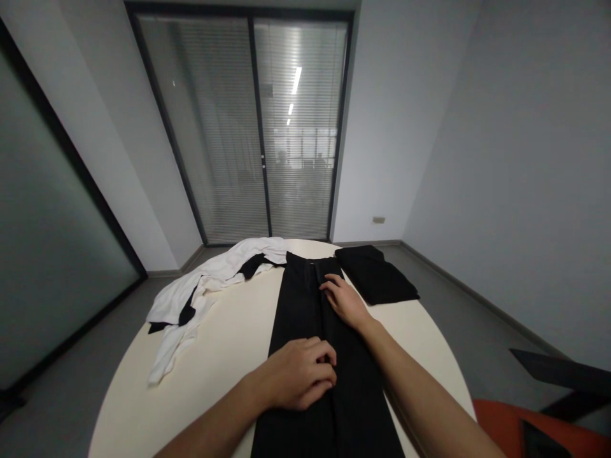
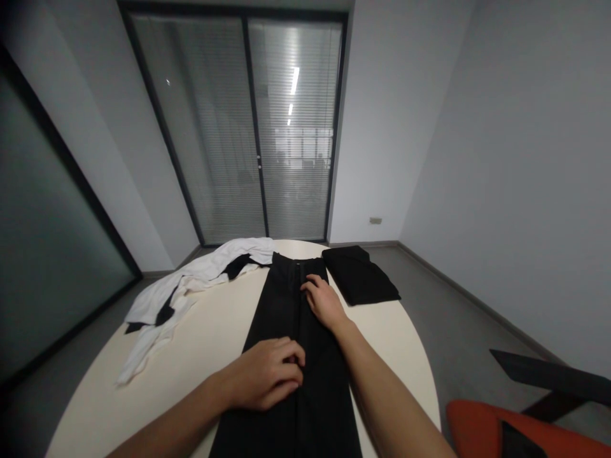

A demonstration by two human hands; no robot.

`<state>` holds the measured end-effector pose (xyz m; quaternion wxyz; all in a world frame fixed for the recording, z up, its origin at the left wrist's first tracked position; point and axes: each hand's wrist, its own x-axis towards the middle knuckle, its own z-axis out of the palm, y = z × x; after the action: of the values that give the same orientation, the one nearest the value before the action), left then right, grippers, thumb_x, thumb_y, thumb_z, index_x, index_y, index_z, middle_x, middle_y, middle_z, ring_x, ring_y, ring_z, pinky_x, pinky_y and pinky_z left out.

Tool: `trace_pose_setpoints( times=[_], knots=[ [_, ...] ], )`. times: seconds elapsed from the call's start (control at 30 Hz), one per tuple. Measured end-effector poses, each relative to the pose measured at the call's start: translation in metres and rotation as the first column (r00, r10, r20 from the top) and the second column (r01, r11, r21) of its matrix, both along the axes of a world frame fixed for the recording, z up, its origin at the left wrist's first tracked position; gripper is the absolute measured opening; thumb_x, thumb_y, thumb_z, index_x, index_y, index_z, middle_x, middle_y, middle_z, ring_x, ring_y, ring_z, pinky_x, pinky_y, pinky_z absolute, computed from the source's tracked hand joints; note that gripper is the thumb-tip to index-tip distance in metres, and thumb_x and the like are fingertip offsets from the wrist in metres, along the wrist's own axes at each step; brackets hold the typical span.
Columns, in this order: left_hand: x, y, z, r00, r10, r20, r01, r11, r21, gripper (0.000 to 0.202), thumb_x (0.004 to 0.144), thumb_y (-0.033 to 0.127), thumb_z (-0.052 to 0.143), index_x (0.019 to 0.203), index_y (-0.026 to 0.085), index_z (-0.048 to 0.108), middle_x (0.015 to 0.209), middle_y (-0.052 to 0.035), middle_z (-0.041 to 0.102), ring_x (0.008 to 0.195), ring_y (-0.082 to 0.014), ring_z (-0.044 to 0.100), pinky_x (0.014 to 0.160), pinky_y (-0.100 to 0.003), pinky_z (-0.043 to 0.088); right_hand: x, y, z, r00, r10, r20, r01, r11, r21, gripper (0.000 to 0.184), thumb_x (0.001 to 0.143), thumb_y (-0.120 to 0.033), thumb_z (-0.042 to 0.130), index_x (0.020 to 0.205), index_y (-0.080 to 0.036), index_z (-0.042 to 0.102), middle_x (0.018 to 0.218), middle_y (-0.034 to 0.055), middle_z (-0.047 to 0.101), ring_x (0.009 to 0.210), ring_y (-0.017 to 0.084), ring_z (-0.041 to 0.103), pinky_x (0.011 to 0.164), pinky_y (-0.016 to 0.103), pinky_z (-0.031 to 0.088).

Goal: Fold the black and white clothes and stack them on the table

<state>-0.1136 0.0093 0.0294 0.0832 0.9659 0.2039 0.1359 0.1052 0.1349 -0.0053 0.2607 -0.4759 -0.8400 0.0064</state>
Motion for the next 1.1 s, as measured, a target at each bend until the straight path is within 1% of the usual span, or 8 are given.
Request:
trace_pose_setpoints(
  times=[0.23,0.4,0.53,0.6,0.7,0.77,0.93,1.1],
  knots=[
    [-0.007,0.002,-0.003,1.0,-0.024,0.018,0.027,0.982,-0.189,0.022,0.086,0.026,0.07,0.107,0.03,0.074,0.116,0.0001,0.065,0.101,-0.0183,0.061,0.094,-0.032,0.047,-0.002,-0.004,-0.005,0.997,0.034,0.063,-0.028,0.995,-0.093,0.037,0.103,-0.029,0.04,0.133,-0.024,0.061,0.134,0.0092,0.061,0.119,0.024,0.058,0.106,0.041,0.045],
    [-0.006,0.002,-0.006,0.999,-0.012,0.031,0.019,0.976,-0.215,0.018,0.087,0.033,0.071,0.103,0.031,0.076,0.122,-0.0001,0.065,0.11,-0.02,0.06,0.101,-0.034,0.046,0.003,-0.008,-0.012,0.994,0.059,0.087,-0.038,0.974,-0.224,0.053,0.104,-0.038,0.034,0.153,-0.02,0.04,0.155,0.0094,0.045,0.144,0.026,0.037,0.119,0.046,0.03],
    [-0.008,-0.001,-0.007,0.998,0.058,-0.003,-0.057,0.977,-0.205,0.074,0.077,0.055,0.076,0.143,0.032,0.054,0.159,-0.0082,0.037,0.146,-0.0398,0.031,0.119,-0.056,0.026,0.001,-0.013,-0.011,0.985,0.028,0.173,0.032,0.942,-0.333,0.06,0.102,-0.049,0.037,0.157,-0.024,0.034,0.164,0.0057,0.03,0.152,0.031,0.022,0.121,0.051,0.021],
    [-0.009,-0.003,-0.004,0.997,0.056,-0.047,-0.066,0.97,-0.235,0.085,0.077,0.062,0.073,0.151,0.032,0.044,0.161,-0.01,0.033,0.147,-0.0417,0.028,0.118,-0.059,0.025,0.0,-0.017,-0.005,0.981,0.027,0.192,0.036,0.948,-0.316,0.059,0.101,-0.05,0.04,0.155,-0.027,0.039,0.162,0.0055,0.034,0.149,0.032,0.028,0.119,0.052,0.024],
    [-0.008,-0.006,0.004,0.998,0.056,-0.043,-0.065,0.963,-0.26,0.071,0.084,0.059,0.067,0.147,0.033,0.049,0.151,-0.0072,0.048,0.137,-0.0336,0.046,0.116,-0.051,0.034,0.0,-0.022,0.005,0.982,0.035,0.187,0.014,0.966,-0.258,0.048,0.102,-0.046,0.038,0.143,-0.03,0.057,0.15,0.0058,0.052,0.133,0.031,0.047,0.111,0.048,0.035],
    [-0.006,-0.006,0.006,0.994,0.102,-0.024,-0.105,0.967,-0.233,0.061,0.089,0.051,0.064,0.145,0.031,0.05,0.148,-0.0063,0.051,0.135,-0.0296,0.048,0.116,-0.048,0.035,0.0,-0.023,0.009,0.985,0.049,0.165,-0.012,0.976,-0.217,0.044,0.103,-0.038,0.037,0.137,-0.027,0.062,0.138,0.0072,0.06,0.12,0.026,0.055,0.105,0.042,0.041],
    [-0.002,0.001,-0.01,0.959,0.269,-0.085,-0.281,0.944,-0.176,0.069,0.09,0.041,0.064,0.153,0.03,0.039,0.166,-0.0095,0.022,0.152,-0.0384,0.017,0.12,-0.06,0.022,0.001,-0.018,0.004,0.99,-0.006,0.139,0.025,0.99,-0.136,0.042,0.102,-0.027,0.038,0.136,-0.021,0.062,0.137,0.0094,0.059,0.117,0.024,0.054,0.103,0.037,0.042],
    [-0.001,0.004,-0.022,0.95,0.282,-0.133,-0.306,0.928,-0.214,0.072,0.091,0.046,0.062,0.156,0.032,0.033,0.168,-0.0098,0.015,0.153,-0.0387,0.01,0.121,-0.062,0.018,-0.005,-0.012,-0.001,0.98,-0.112,0.166,0.133,0.984,-0.12,0.04,0.101,-0.025,0.042,0.133,-0.018,0.064,0.133,0.0103,0.062,0.117,0.025,0.054,0.103,0.034,0.042]
  ],
)
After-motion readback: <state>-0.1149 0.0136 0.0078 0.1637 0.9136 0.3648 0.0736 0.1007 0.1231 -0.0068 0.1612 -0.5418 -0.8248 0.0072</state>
